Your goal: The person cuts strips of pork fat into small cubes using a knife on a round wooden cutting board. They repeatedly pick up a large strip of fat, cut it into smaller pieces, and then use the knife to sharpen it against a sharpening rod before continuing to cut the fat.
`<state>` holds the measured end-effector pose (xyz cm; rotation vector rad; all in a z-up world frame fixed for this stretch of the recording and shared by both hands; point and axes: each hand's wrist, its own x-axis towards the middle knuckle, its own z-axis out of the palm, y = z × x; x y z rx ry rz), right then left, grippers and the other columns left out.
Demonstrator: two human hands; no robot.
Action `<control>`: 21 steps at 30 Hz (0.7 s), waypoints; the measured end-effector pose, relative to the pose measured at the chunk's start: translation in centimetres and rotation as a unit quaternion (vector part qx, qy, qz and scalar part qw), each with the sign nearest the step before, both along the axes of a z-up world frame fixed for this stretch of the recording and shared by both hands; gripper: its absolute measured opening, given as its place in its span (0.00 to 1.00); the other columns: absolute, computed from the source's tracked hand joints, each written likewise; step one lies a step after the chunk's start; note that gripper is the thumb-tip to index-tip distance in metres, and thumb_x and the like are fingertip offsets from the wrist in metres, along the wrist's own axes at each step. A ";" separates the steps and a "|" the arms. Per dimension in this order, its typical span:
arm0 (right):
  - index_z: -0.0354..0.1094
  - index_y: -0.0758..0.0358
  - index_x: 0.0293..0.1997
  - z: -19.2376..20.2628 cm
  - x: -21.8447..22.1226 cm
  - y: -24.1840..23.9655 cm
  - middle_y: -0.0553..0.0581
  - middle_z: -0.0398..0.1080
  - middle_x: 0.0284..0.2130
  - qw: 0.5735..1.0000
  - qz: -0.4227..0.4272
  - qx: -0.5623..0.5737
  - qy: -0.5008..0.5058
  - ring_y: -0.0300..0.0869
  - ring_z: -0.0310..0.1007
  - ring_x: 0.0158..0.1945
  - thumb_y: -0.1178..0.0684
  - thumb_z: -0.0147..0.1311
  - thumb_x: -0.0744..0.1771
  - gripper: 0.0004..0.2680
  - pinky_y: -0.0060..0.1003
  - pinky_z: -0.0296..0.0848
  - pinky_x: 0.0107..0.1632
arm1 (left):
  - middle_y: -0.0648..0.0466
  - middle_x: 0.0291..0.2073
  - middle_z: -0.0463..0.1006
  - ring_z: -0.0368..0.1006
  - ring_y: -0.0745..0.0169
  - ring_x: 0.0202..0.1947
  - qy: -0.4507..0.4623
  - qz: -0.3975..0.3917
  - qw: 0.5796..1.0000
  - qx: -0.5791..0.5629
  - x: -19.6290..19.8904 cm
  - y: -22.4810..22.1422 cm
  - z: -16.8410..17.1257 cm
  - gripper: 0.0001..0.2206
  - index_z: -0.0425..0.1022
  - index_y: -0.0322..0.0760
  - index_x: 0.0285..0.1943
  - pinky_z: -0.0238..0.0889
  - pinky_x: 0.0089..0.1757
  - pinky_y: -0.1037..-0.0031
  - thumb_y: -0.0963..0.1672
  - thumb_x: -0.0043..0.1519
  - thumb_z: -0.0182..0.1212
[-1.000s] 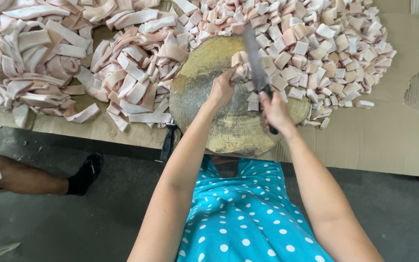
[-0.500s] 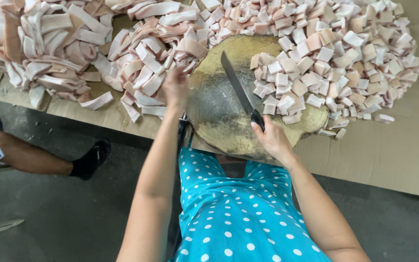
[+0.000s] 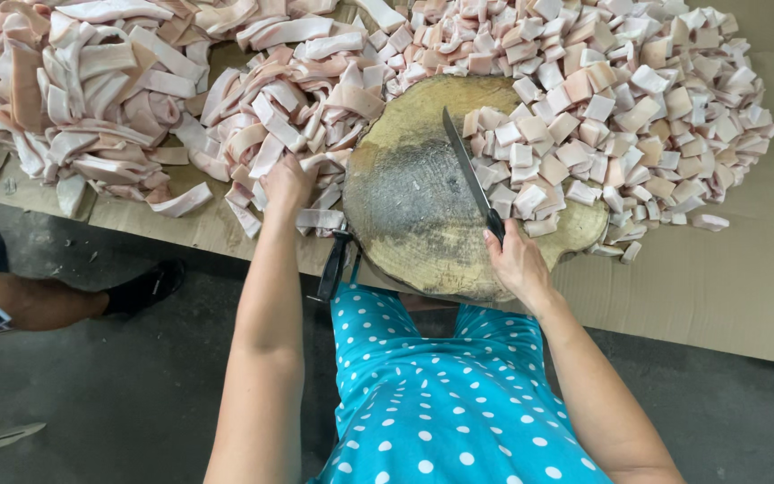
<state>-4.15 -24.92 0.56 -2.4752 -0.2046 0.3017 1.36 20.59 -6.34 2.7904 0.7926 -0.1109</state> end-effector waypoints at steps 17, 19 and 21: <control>0.59 0.70 0.55 -1.5 0.1 -0.4 0.81 0.73 0.34 1.000 0.012 0.011 0.015 0.74 0.73 0.42 0.42 0.46 0.71 0.17 0.64 0.71 0.45 | 0.37 0.58 0.68 0.65 0.37 0.57 -0.051 -0.304 0.947 -0.086 0.1 -19.3 10.1 0.38 0.57 0.38 0.72 0.63 0.52 0.54 0.55 0.56 0.69; 0.58 0.69 0.56 -1.2 0.3 -0.6 0.81 0.73 0.33 0.999 0.004 0.003 0.039 0.74 0.73 0.41 0.42 0.45 0.71 0.17 0.64 0.71 0.45 | 0.36 0.60 0.67 0.62 0.32 0.58 -0.119 -0.337 0.932 -0.059 0.2 -19.4 7.5 0.40 0.58 0.37 0.69 0.60 0.51 0.47 0.54 0.51 0.73; 0.60 0.69 0.53 -1.0 0.2 -0.5 0.79 0.73 0.35 1.000 0.013 0.011 0.016 0.74 0.73 0.41 0.41 0.47 0.70 0.17 0.64 0.71 0.44 | 0.39 0.56 0.69 0.65 0.36 0.57 -0.195 -0.309 0.929 -0.066 -0.2 -18.8 5.6 0.33 0.63 0.37 0.70 0.62 0.54 0.49 0.51 0.58 0.71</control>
